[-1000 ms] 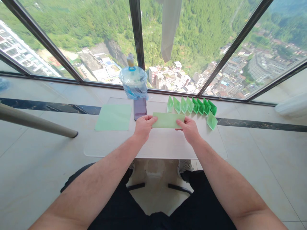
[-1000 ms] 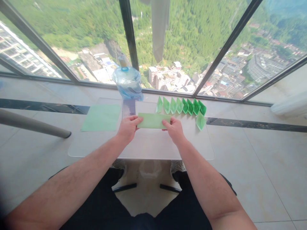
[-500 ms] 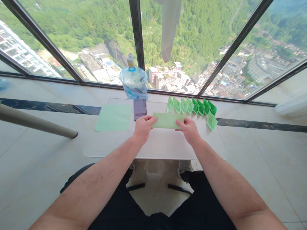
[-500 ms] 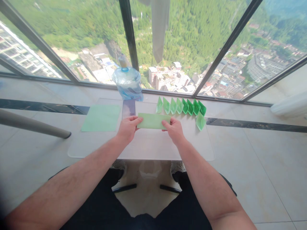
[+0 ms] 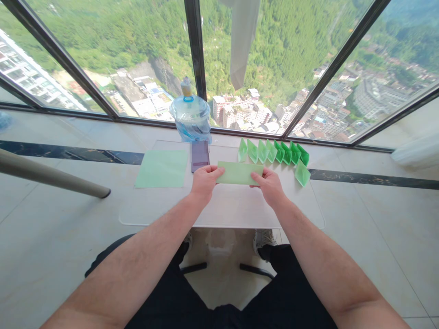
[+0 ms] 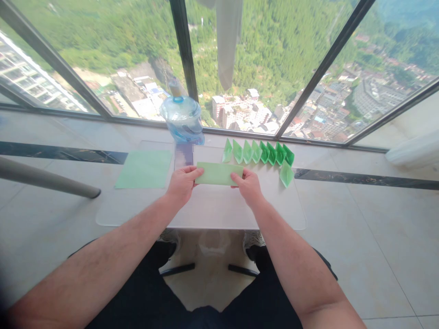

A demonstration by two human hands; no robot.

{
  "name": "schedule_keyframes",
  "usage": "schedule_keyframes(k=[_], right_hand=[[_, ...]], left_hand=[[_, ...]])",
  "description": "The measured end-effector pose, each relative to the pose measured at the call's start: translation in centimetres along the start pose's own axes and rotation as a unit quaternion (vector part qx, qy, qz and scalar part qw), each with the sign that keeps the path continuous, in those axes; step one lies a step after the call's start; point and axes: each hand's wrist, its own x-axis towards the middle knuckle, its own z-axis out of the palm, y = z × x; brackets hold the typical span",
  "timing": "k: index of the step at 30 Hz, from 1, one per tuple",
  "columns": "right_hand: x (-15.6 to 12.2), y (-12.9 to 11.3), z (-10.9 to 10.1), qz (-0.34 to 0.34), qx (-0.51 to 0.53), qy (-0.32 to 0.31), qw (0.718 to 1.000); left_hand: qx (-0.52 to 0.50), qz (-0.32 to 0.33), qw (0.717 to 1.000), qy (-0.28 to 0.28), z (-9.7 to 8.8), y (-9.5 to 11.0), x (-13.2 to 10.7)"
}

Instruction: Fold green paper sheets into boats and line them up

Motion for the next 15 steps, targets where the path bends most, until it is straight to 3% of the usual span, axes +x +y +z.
schedule_keyframes(k=[8,11,15], right_hand=[[0.1,-0.4,-0.3,0.006,0.011,-0.008,1.000],[0.5,-1.8,-1.0,0.013,0.015,-0.036,0.999],[1.1,-3.9,-0.9,-0.019,-0.100,-0.094,0.990]], left_hand=[[0.014,0.007,1.000,0.008,-0.2,0.7,0.2],[0.087,0.041,0.995,0.016,-0.6,1.7,0.9],[0.244,0.070,0.964,-0.081,-0.2,3.0,1.5]])
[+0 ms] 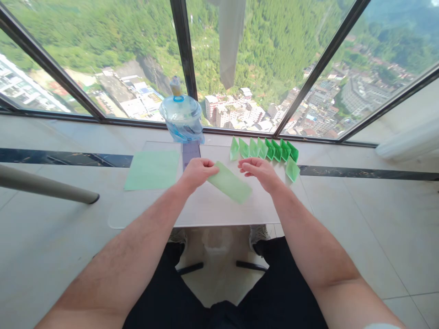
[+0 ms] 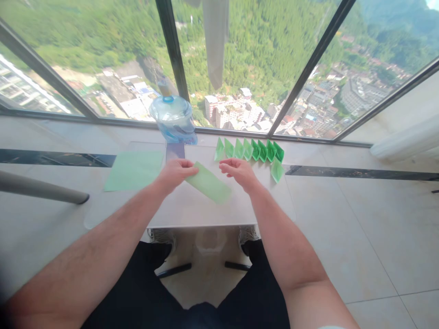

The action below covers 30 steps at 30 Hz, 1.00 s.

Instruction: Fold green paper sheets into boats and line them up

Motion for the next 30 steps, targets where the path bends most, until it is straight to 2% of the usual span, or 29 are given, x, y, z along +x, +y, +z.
schedule_keyframes(k=[3,6,10,13,16,18,23,30], right_hand=[[0.5,-0.7,1.2,-0.010,-0.069,-0.037,0.997],[0.8,-0.7,2.7,-0.018,-0.096,-0.015,0.995],[0.7,-0.7,3.6,-0.030,-0.084,0.058,0.994],[0.6,-0.5,3.6,-0.030,-0.030,0.117,0.992],[0.6,-0.2,3.7,-0.024,0.022,0.159,0.987],[0.7,-0.1,3.9,-0.018,0.041,0.178,0.983],[0.7,0.0,4.4,-0.013,0.056,0.215,0.975],[0.5,0.2,4.7,-0.035,0.006,0.248,0.968]], left_hand=[[0.061,0.019,0.995,-0.082,0.7,0.8,0.0],[0.085,0.050,0.990,-0.105,1.6,1.2,-0.2],[0.052,0.068,0.995,-0.056,2.3,1.1,-0.6],[-0.053,0.035,0.998,-0.018,2.9,0.6,-0.8],[-0.173,-0.011,0.985,-0.007,3.6,0.2,-0.9],[-0.213,-0.016,0.977,0.009,4.0,0.1,-0.9],[-0.231,-0.003,0.972,0.040,4.5,0.2,-1.1],[-0.219,0.004,0.972,0.084,4.8,0.2,-1.4]])
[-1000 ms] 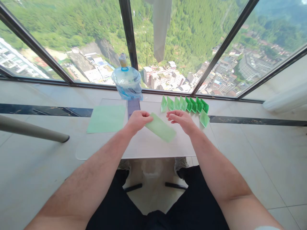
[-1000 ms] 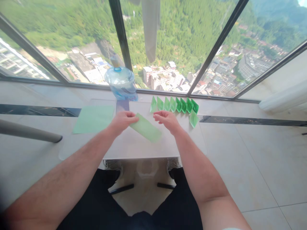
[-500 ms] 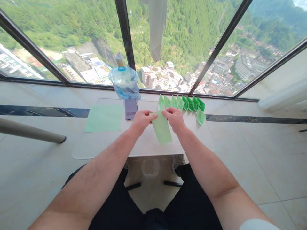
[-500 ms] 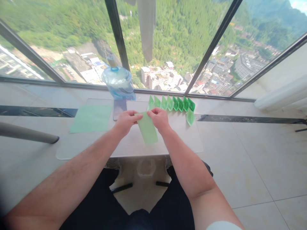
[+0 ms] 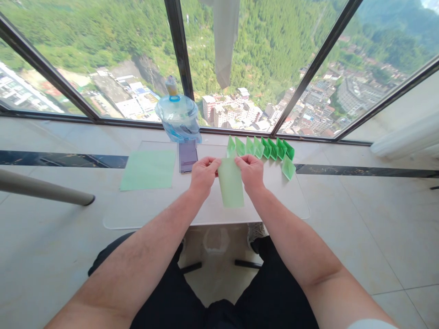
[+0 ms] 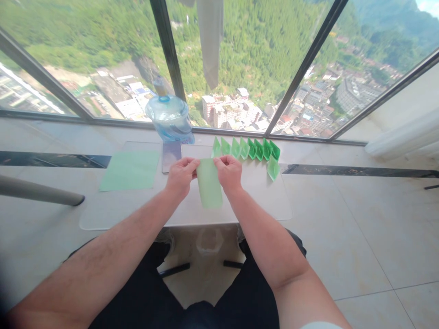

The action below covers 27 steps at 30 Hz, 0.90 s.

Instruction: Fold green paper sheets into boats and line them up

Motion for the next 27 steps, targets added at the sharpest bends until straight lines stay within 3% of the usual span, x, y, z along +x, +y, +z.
schedule_keyframes(k=[6,12,19,23,27], right_hand=[[-0.4,0.2,0.4,-0.014,0.013,0.013,1.000],[-0.4,0.3,0.5,-0.003,0.085,0.043,0.995],[-0.7,0.7,0.7,0.008,0.106,0.035,0.994],[-0.2,0.7,0.1,0.061,0.128,-0.045,0.989],[0.3,-0.2,-0.9,0.054,0.043,-0.182,0.981]], left_hand=[[-0.022,0.021,0.999,0.024,-0.1,-0.1,0.0],[0.012,0.005,0.999,-0.033,-0.5,-0.6,0.0],[0.056,0.041,0.997,-0.023,-0.8,-0.8,0.1],[0.111,0.044,0.993,-0.026,-1.0,0.0,0.2],[0.224,0.027,0.968,-0.112,-1.5,0.3,0.0]])
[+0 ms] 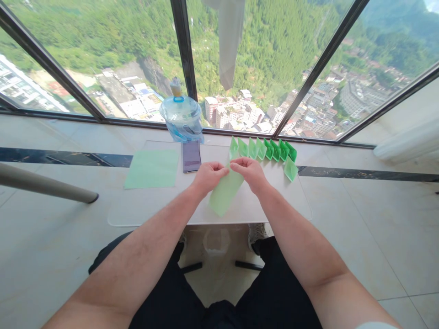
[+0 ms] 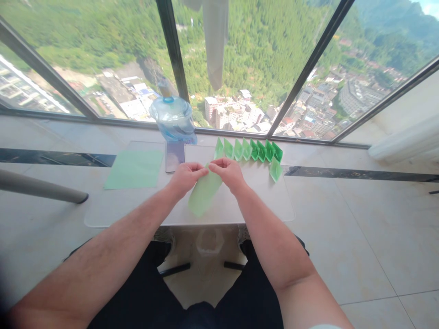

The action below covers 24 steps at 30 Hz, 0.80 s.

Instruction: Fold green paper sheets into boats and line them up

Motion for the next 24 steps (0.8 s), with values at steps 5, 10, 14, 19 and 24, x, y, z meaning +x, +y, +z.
schedule_keyframes(k=[5,10,14,19,24], right_hand=[[-0.4,-0.8,-0.5,-0.016,-0.154,-0.039,0.987],[-0.3,-0.8,-0.6,-0.039,-0.190,-0.015,0.981],[0.1,-0.7,-0.8,-0.055,-0.183,0.032,0.981],[0.0,-0.7,-1.1,-0.037,-0.171,-0.016,0.985],[-0.2,-1.1,-1.5,-0.001,-0.196,-0.045,0.980]], left_hand=[[0.135,0.038,0.987,-0.071,0.0,0.0,-0.5],[0.166,0.038,0.983,-0.072,-0.3,0.3,-0.2],[0.187,0.034,0.979,-0.076,-1.0,0.6,0.3],[0.208,0.046,0.974,-0.079,-1.4,0.4,0.4],[0.212,0.054,0.971,-0.092,-1.8,0.6,0.4]])
